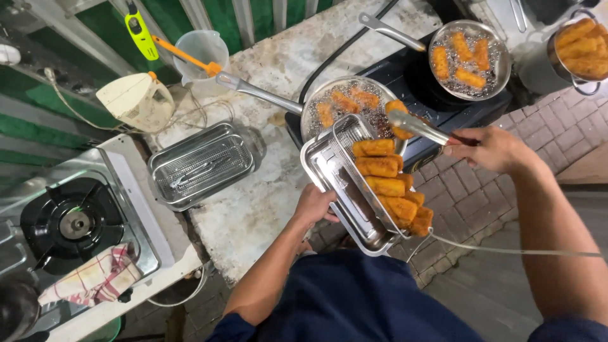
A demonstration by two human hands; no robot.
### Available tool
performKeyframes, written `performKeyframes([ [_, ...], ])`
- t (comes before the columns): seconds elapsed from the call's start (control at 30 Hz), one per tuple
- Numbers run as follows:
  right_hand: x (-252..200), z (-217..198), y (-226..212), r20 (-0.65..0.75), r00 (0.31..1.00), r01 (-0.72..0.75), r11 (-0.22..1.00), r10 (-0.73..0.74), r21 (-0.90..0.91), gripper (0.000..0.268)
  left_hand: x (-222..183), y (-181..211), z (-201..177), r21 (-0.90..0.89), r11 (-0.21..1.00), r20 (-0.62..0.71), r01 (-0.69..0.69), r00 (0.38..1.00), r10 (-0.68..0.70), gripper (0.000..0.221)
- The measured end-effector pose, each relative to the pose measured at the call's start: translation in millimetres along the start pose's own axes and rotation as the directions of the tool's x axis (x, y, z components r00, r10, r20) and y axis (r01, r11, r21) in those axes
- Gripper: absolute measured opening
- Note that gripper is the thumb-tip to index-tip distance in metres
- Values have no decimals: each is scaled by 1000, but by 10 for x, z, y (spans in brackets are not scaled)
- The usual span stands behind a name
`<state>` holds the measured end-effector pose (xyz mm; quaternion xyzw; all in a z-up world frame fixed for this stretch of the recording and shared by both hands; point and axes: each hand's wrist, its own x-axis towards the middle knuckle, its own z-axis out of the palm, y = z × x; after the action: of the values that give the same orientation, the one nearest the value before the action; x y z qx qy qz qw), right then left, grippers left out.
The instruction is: Using tongs to remove fried risoles from a pan of hot oil and placing them into a metal tray.
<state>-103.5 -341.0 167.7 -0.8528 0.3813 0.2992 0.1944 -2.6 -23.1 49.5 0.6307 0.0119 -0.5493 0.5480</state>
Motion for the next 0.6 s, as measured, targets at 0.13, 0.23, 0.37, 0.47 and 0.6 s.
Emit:
performKeyframes([
  [0.13, -179, -39, -227, 39, 999, 14, 997, -11, -77, 48, 95, -182, -5, -12, 1000, -2, -26, 1000, 26, 15],
  [0.23, -185, -31, -185, 37, 999, 29, 999, -27, -31, 57, 96, -192, -4, -52, 999, -36, -6, 999, 4, 34],
  [0.37, -353, -138, -257, -21, 998, 53, 997, -52, 63, 38, 110, -212, -25, 17, 999, -4, -47, 999, 47, 32],
  [0.47, -474, -292, -450, 26, 997, 70, 995, -68, -66, 41, 168, -270, -23, 48, 997, -4, -56, 998, 57, 9],
  [0.6, -549, -406, -662, 126, 968, 249, 854, -215, -457, 35, 123, -247, -9, 116, 993, -3, -19, 1000, 20, 52],
])
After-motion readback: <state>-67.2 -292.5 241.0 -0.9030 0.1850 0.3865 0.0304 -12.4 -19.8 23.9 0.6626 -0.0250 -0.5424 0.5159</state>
